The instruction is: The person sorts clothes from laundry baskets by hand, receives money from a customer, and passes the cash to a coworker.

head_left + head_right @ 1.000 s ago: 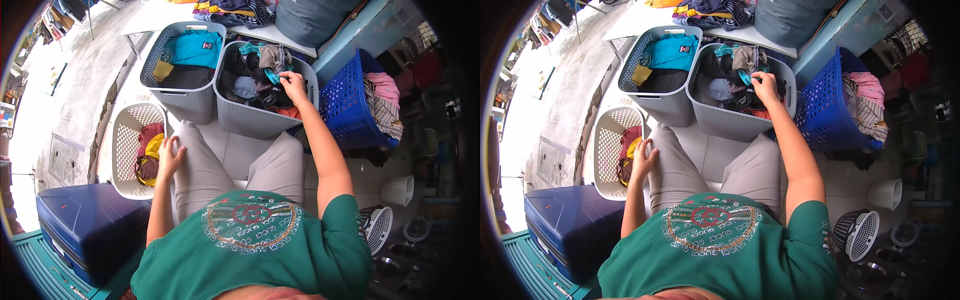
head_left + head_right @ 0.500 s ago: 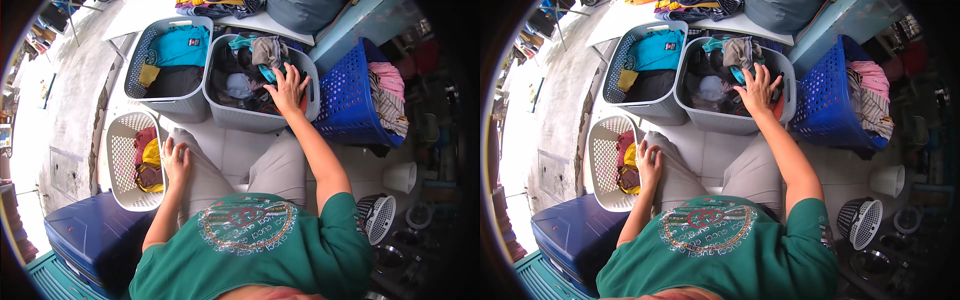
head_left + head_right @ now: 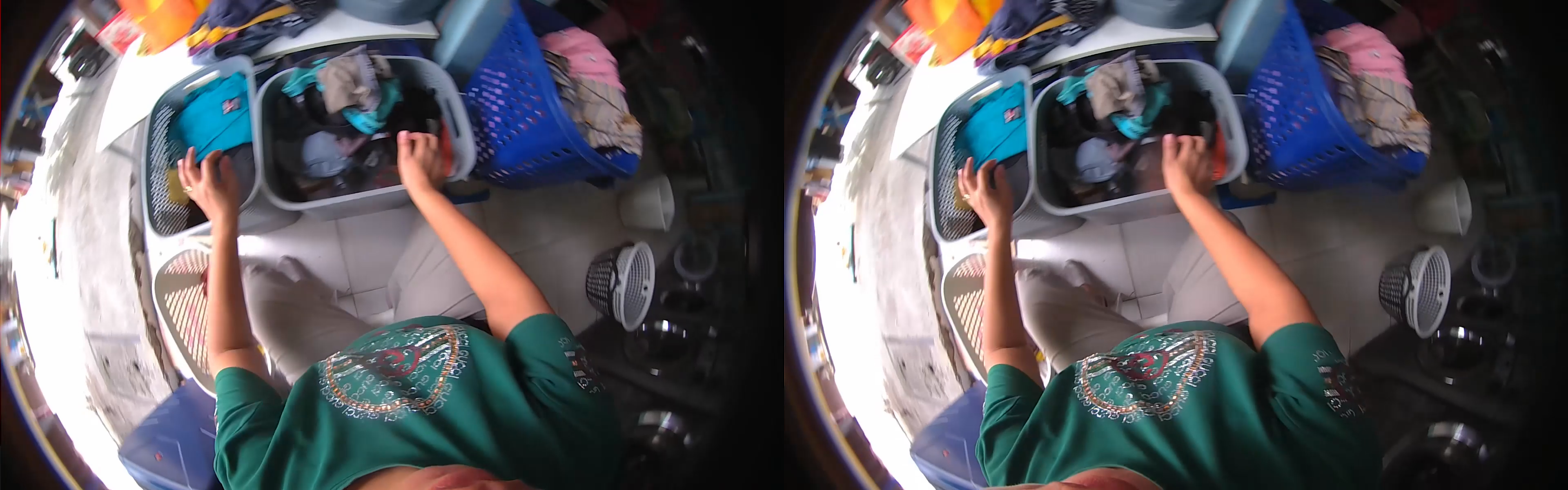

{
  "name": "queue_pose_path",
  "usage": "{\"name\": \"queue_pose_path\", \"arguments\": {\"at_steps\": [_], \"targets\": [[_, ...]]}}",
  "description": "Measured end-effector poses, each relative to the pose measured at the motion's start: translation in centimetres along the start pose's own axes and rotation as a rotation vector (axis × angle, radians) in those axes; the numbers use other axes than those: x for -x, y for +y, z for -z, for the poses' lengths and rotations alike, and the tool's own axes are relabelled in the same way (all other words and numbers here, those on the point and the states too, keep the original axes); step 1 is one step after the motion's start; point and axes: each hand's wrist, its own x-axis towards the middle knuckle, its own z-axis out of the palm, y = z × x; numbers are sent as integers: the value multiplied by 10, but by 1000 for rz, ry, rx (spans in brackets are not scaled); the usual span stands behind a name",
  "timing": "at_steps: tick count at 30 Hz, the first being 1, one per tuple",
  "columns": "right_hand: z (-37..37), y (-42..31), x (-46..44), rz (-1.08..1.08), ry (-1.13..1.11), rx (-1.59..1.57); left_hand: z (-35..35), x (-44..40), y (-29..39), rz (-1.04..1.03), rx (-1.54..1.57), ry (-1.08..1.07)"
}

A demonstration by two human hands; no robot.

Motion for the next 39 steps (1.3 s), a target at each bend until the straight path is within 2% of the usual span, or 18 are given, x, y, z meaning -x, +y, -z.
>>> {"name": "queue_pose_path", "arguments": {"at_steps": [4,8,9,11,15,17,21,25,28,30,31,32,33,34,36,37,38,39], "targets": [[-6,-2,-1,-50,-84,119,-143,-33,-70,-56,-266,-547],[2,-13,-1,-130,-79,141,-196,-40,-70,216,-233,-941],[6,-14,-1,-144,-89,132,-237,-29,-100,260,-202,-886],[9,-15,-1,-141,-104,126,-224,-32,-89,111,-306,-771],[8,-13,-1,-140,-171,155,-211,-36,-102,57,-250,-705],[7,-13,0,-118,-154,147,-205,-29,-108,17,-200,-346],[12,-13,3,-96,-205,182,-215,-27,-140,212,-452,-586],[15,-14,2,-87,-204,191,-206,-28,-136,209,-448,-566],[17,-17,0,-91,-194,190,-196,-42,-135,249,-424,-388],[19,-19,0,-94,-205,177,-198,-57,-143,524,-72,-112],[18,-18,0,-98,-186,180,-187,-65,-141,505,54,121],[16,-17,-1,-102,-167,184,-177,-80,-150,307,-33,373],[15,-17,-1,-103,-142,183,-148,-90,-137,330,101,427],[13,-17,-2,-104,-137,173,-104,-95,-102,346,237,479],[11,-15,-1,-93,-104,167,-45,-88,-33,56,471,843],[17,-16,0,-85,-112,165,-9,-74,-2,-102,17,826],[18,-16,1,-83,-119,161,-23,-35,-9,108,50,663],[19,-16,0,-83,-126,161,-40,-2,-23,151,118,495]]}}
